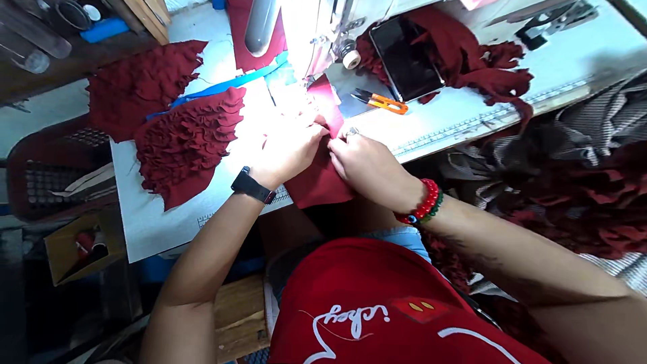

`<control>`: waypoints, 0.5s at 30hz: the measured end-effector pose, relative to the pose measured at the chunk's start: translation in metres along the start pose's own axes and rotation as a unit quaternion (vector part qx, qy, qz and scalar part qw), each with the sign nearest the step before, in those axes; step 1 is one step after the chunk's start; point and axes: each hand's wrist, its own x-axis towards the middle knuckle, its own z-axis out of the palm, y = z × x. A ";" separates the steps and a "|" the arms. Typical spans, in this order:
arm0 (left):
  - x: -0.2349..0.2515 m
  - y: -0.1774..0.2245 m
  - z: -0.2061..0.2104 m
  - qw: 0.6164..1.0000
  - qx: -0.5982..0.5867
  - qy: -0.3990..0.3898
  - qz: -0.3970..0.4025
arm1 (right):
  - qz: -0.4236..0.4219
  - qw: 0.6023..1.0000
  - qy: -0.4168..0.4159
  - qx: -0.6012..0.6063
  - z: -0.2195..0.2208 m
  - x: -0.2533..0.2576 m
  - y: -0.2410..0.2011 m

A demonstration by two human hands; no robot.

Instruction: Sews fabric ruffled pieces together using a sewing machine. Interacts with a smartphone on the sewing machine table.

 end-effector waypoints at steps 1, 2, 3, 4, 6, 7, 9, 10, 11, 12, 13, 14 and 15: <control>-0.001 0.002 0.000 1.000 0.001 -0.004 0.002 | -0.005 1.000 -0.004 -0.001 0.001 -0.002 0.002; -0.002 0.004 0.001 1.000 -0.003 -0.020 -0.005 | -0.011 1.000 -0.010 0.009 0.001 -0.003 0.005; -0.003 0.005 0.004 0.999 -0.008 -0.042 -0.020 | -0.012 0.999 -0.016 0.035 -0.002 -0.004 0.008; -0.003 0.005 0.006 0.998 -0.015 -0.052 -0.033 | 0.000 0.996 -0.027 0.080 -0.009 -0.004 0.011; -0.001 0.005 0.008 0.997 -0.010 -0.052 -0.048 | 0.056 0.972 -0.062 0.220 -0.034 -0.005 0.017; 0.001 0.006 0.010 0.997 -0.010 -0.047 -0.055 | 0.087 0.946 -0.083 0.300 -0.047 -0.008 0.020; 0.005 0.007 0.013 0.998 -0.004 -0.026 -0.062 | 0.112 0.899 -0.111 0.408 -0.070 -0.026 0.029; 0.006 0.007 0.015 0.998 -0.004 -0.014 -0.061 | 0.114 0.897 -0.120 0.409 -0.081 -0.038 0.033; 0.006 0.006 0.015 0.998 -0.009 -0.007 -0.059 | 0.118 0.907 -0.127 0.385 -0.090 -0.050 0.038; 0.006 0.006 0.014 0.998 -0.012 -0.006 -0.058 | 0.120 0.922 -0.127 0.345 -0.096 -0.064 0.045; 0.007 0.005 0.014 0.998 -0.012 -0.008 -0.056 | 0.122 0.940 -0.129 0.291 -0.098 -0.079 0.052; 0.006 0.004 0.014 0.998 -0.010 -0.010 -0.054 | 0.127 0.956 -0.136 0.227 -0.099 -0.091 0.059; 0.007 0.004 0.013 0.998 -0.013 -0.010 -0.055 | 0.128 0.971 -0.136 0.150 -0.096 -0.098 0.062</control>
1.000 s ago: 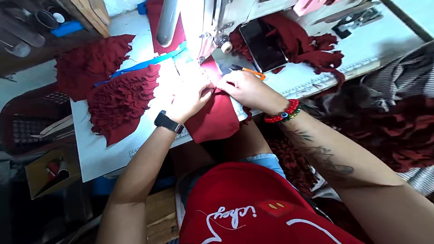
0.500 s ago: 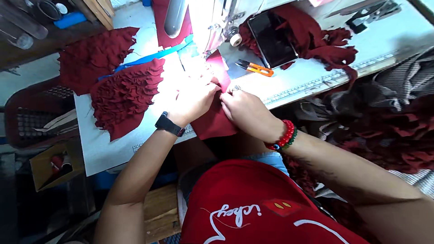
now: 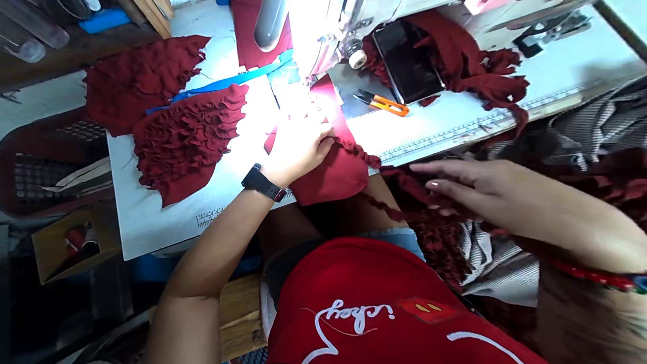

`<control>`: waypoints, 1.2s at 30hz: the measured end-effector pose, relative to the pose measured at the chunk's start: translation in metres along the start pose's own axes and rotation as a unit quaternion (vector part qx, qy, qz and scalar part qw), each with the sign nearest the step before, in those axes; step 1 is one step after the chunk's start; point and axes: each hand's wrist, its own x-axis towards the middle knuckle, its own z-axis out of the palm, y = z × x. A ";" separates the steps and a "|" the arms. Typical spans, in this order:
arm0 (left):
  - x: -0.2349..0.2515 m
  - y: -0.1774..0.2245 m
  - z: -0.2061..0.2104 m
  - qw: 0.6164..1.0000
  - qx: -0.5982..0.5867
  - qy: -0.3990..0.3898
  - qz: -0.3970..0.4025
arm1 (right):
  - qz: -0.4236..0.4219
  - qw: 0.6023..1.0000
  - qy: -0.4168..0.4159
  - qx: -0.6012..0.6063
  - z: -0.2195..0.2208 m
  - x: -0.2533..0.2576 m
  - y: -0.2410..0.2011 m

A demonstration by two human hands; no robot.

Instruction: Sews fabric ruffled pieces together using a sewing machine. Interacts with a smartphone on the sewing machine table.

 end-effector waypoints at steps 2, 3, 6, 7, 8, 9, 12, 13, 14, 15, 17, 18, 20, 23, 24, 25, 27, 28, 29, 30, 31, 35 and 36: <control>0.000 0.001 -0.001 1.000 -0.002 0.003 -0.002 | -0.013 0.994 0.060 -0.093 0.014 0.002 -0.004; 0.000 0.001 0.000 1.000 -0.001 0.006 -0.001 | -0.036 0.987 0.107 -0.114 0.024 0.010 -0.013; 0.001 0.001 -0.001 1.000 0.000 0.006 -0.004 | -0.103 0.969 0.197 -0.104 0.052 0.051 -0.044; 0.001 0.002 -0.001 1.000 -0.004 0.004 -0.008 | -0.118 0.964 0.212 -0.111 0.062 0.066 -0.049; 0.000 0.002 -0.001 1.000 -0.009 0.004 -0.014 | -0.127 0.959 0.220 -0.123 0.070 0.078 -0.050; -0.001 0.003 -0.001 1.000 -0.020 0.000 -0.022 | -0.133 0.955 0.226 -0.137 0.076 0.088 -0.050; -0.003 0.000 0.000 0.999 -0.032 0.007 -0.029 | -0.125 0.959 0.219 -0.129 0.074 0.099 -0.048; -0.003 0.000 0.001 0.999 -0.036 0.005 -0.031 | -0.112 0.968 0.205 -0.090 0.068 0.100 -0.048; -0.004 0.000 0.001 0.999 -0.037 0.002 -0.033 | -0.090 0.979 0.179 -0.030 0.061 0.102 -0.049; -0.004 0.000 0.002 0.999 -0.035 -0.001 -0.034 | -0.062 0.988 0.135 0.041 0.054 0.103 -0.048; -0.004 0.000 0.002 0.999 -0.031 0.009 -0.029 | -0.005 0.982 0.027 0.189 0.042 0.115 -0.044; -0.004 0.001 0.001 0.999 -0.031 0.012 -0.029 | 0.009 0.974 -0.010 0.225 0.039 0.120 -0.042; -0.004 0.001 0.001 0.999 -0.034 0.016 -0.029 | -0.028 0.985 -0.013 0.172 0.036 0.119 -0.041; -0.005 -0.001 0.003 0.999 -0.030 0.016 -0.029 | -0.121 0.991 0.059 0.028 0.035 0.110 -0.044; -0.005 -0.001 0.003 0.999 -0.030 0.016 -0.024 | -0.133 0.987 0.086 0.000 0.037 0.112 -0.042; -0.004 -0.001 0.003 0.999 -0.030 0.019 -0.021 | -0.138 0.985 0.103 -0.018 0.037 0.118 -0.039; -0.003 -0.001 0.003 0.999 -0.031 0.024 -0.016 | -0.145 0.983 0.112 -0.026 0.038 0.129 -0.032; -0.003 -0.002 0.002 0.999 -0.032 0.024 -0.015 | -0.149 0.983 0.109 -0.019 0.038 0.131 -0.032; -0.003 -0.002 0.002 0.999 -0.032 0.026 -0.015 | -0.153 0.983 0.100 -0.010 0.037 0.133 -0.031; -0.002 -0.002 0.002 0.999 -0.033 0.025 -0.014 | -0.155 0.984 0.084 -0.002 0.037 0.133 -0.031; -0.001 -0.001 0.000 0.999 -0.038 0.021 -0.014 | -0.153 0.986 0.065 0.005 0.036 0.134 -0.030; -0.001 -0.001 0.000 0.999 -0.029 0.022 -0.014 | -0.150 0.989 0.016 0.000 0.033 0.139 -0.023; -0.001 -0.001 -0.001 0.999 -0.023 0.019 -0.018 | -0.150 0.988 0.030 -0.007 0.033 0.140 -0.023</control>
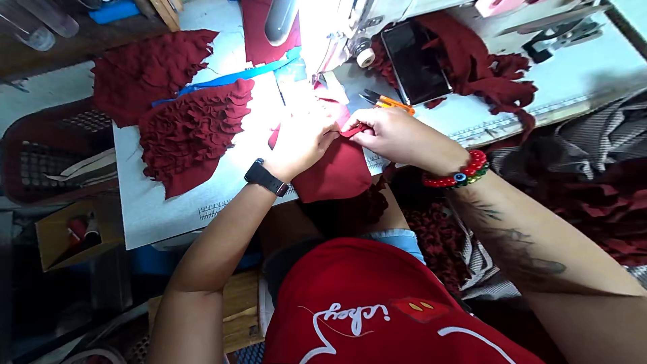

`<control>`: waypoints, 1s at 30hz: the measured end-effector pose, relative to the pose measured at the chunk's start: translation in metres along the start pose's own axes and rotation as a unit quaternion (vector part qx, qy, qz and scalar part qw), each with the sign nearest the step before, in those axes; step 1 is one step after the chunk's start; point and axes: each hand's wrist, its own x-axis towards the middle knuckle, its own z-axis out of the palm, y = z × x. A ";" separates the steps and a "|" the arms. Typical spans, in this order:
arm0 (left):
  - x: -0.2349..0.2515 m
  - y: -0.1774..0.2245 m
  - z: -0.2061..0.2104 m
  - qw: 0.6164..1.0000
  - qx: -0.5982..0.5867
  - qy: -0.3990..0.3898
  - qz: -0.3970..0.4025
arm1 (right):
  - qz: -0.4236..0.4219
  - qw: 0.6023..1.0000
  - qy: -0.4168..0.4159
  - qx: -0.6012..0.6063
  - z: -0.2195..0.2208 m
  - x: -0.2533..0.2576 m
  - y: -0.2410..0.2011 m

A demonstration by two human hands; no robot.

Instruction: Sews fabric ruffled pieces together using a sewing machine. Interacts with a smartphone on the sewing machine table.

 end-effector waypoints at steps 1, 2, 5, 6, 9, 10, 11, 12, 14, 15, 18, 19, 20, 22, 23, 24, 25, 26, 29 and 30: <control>0.001 0.001 -0.001 1.000 0.003 -0.010 -0.004 | 0.001 1.000 0.013 -0.005 0.000 0.001 0.000; 0.002 0.002 -0.001 1.000 0.003 -0.013 -0.004 | 0.001 1.000 0.020 -0.008 0.000 0.002 0.002; 0.003 0.003 0.002 1.000 0.015 0.006 -0.005 | 0.016 0.999 0.029 0.011 0.000 0.003 0.002; 0.003 0.004 0.003 1.000 0.017 0.013 -0.010 | 0.024 0.999 0.035 0.019 0.001 0.003 0.001; 0.002 0.006 0.001 0.999 0.027 0.023 -0.013 | 0.029 0.996 0.080 0.004 0.010 0.002 -0.006; 0.002 0.006 0.000 0.999 0.026 0.020 -0.013 | 0.024 0.995 0.092 -0.018 0.016 0.001 -0.008; 0.001 0.006 0.000 0.999 0.026 0.014 -0.012 | 0.014 0.993 0.107 -0.044 0.022 -0.001 -0.009; -0.001 0.005 -0.001 1.000 0.026 0.011 -0.010 | 0.002 0.991 0.117 -0.070 0.027 -0.003 -0.011; -0.003 0.005 -0.002 0.999 0.033 -0.005 -0.008 | -0.019 0.985 0.122 -0.118 0.034 -0.010 -0.018; -0.004 0.004 -0.003 0.999 0.032 -0.017 -0.007 | -0.031 0.983 0.122 -0.136 0.035 -0.015 -0.023; -0.009 0.004 -0.005 0.999 0.041 -0.027 0.021 | -0.049 0.976 0.109 -0.185 0.042 -0.026 -0.036; -0.011 0.005 -0.005 0.998 0.046 -0.031 0.027 | -0.047 0.975 0.097 -0.192 0.043 -0.030 -0.039; -0.012 0.007 -0.005 0.998 0.049 -0.026 0.034 | -0.042 0.976 0.082 -0.196 0.043 -0.032 -0.042; -0.014 0.012 -0.004 0.998 0.046 -0.020 0.045 | -0.036 0.977 0.056 -0.200 0.042 -0.034 -0.044; -0.015 0.014 -0.002 0.998 0.044 -0.032 0.040 | -0.036 0.979 0.044 -0.195 0.040 -0.035 -0.044; -0.016 0.015 -0.001 0.998 0.038 -0.046 0.027 | -0.036 0.983 0.035 -0.178 0.037 -0.036 -0.043; -0.016 0.017 -0.001 0.998 0.037 -0.052 0.014 | -0.030 0.989 0.030 -0.144 0.032 -0.037 -0.041; -0.015 0.018 0.000 0.998 0.042 -0.047 0.005 | -0.015 0.995 0.033 -0.094 0.025 -0.036 -0.038; -0.011 0.019 0.005 0.999 0.046 -0.016 -0.009 | 0.086 0.993 0.014 0.085 0.002 -0.030 -0.028; -0.010 0.018 0.005 0.999 0.041 -0.012 -0.012 | 0.119 0.985 0.003 0.128 -0.001 -0.027 -0.024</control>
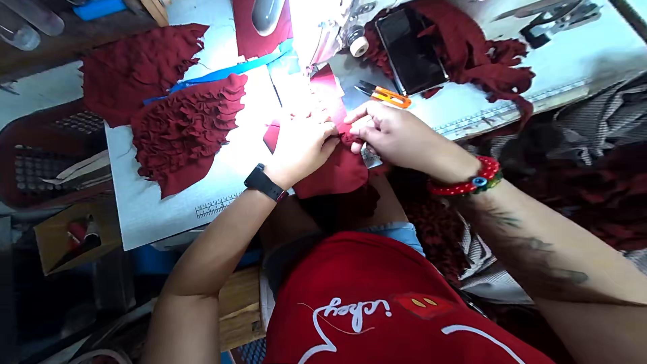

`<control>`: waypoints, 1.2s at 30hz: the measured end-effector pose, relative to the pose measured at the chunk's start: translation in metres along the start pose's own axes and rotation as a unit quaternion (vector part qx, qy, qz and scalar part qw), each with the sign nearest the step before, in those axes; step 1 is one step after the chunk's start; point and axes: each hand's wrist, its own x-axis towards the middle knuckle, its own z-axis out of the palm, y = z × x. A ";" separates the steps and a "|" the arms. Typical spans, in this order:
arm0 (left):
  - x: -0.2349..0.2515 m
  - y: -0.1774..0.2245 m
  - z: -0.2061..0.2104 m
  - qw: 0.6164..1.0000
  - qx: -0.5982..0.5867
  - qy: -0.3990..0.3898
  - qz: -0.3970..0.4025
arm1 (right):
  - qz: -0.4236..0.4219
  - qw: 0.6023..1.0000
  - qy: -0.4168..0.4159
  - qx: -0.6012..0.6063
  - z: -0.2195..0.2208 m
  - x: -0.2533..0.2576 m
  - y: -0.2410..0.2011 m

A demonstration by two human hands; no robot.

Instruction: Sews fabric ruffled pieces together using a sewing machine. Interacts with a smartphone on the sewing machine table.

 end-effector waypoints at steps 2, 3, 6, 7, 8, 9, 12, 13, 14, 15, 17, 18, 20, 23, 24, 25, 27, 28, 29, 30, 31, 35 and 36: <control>0.002 -0.003 -0.002 1.000 -0.015 0.004 -0.002 | 0.002 1.000 -0.017 0.007 -0.006 0.003 0.006; 0.003 -0.004 -0.003 1.000 -0.024 0.006 -0.002 | -0.019 0.999 -0.027 -0.011 -0.007 0.003 0.009; 0.001 -0.006 -0.002 0.999 -0.031 0.016 0.000 | -0.069 0.994 -0.013 -0.087 -0.003 0.002 0.013; 0.001 -0.006 -0.002 0.999 -0.033 0.016 -0.001 | -0.084 0.990 0.010 -0.110 0.000 0.003 0.014; 0.001 -0.006 -0.002 0.999 -0.036 0.013 -0.003 | -0.093 0.987 0.034 -0.123 0.001 0.005 0.014; 0.001 -0.006 -0.002 0.999 -0.037 0.010 -0.005 | -0.095 0.986 0.051 -0.127 0.002 0.007 0.014; -0.001 -0.005 -0.003 0.999 -0.041 0.001 -0.017 | -0.071 0.992 0.059 -0.082 0.003 0.010 0.014; -0.001 -0.005 -0.003 0.999 -0.043 0.001 -0.016 | -0.053 0.995 0.056 -0.057 0.004 0.011 0.014; -0.001 -0.005 -0.003 0.999 -0.043 0.002 -0.013 | -0.039 0.998 0.049 -0.029 0.006 0.011 0.014; -0.001 -0.005 -0.003 0.999 -0.044 0.004 -0.011 | -0.030 0.999 0.039 -0.007 0.008 0.011 0.015; -0.003 -0.005 -0.003 0.999 -0.042 0.015 -0.008 | -0.015 0.999 0.035 0.006 0.014 0.012 0.015; -0.003 -0.004 -0.003 0.999 -0.040 0.012 -0.011 | -0.013 0.999 0.045 -0.004 0.018 0.013 0.015; -0.005 -0.005 -0.003 0.999 -0.034 0.008 -0.014 | -0.041 0.994 0.081 -0.060 0.026 0.010 0.014; -0.010 -0.004 -0.001 1.000 -0.016 0.015 -0.003 | -0.111 0.967 0.141 -0.184 0.042 -0.005 0.008; -0.011 -0.003 -0.002 1.000 -0.007 0.014 0.005 | -0.130 0.955 0.149 -0.223 0.045 -0.008 0.007; -0.013 -0.002 -0.003 1.000 0.008 0.010 0.011 | -0.140 0.947 0.146 -0.250 0.048 -0.011 0.005; -0.016 0.000 -0.004 1.000 0.021 -0.002 0.015 | -0.140 0.942 0.123 -0.279 0.051 -0.017 0.001; -0.017 0.000 -0.004 1.000 0.023 -0.009 0.017 | -0.138 0.942 0.114 -0.285 0.052 -0.019 -0.001; -0.018 0.000 -0.004 0.999 0.024 -0.012 0.021 | -0.137 0.941 0.108 -0.291 0.053 -0.020 -0.001; -0.019 0.002 -0.004 0.999 0.024 -0.010 0.027 | -0.137 0.938 0.102 -0.301 0.053 -0.021 -0.002; -0.020 0.003 -0.004 0.999 0.022 -0.004 0.035 | -0.141 0.936 0.097 -0.309 0.053 -0.022 -0.003; -0.018 0.009 -0.002 0.999 0.003 -0.038 0.021 | -0.153 0.948 0.072 -0.269 0.044 -0.024 0.000; -0.016 0.010 -0.002 0.999 0.008 -0.042 0.011 | -0.139 0.963 0.071 -0.219 0.038 -0.023 0.002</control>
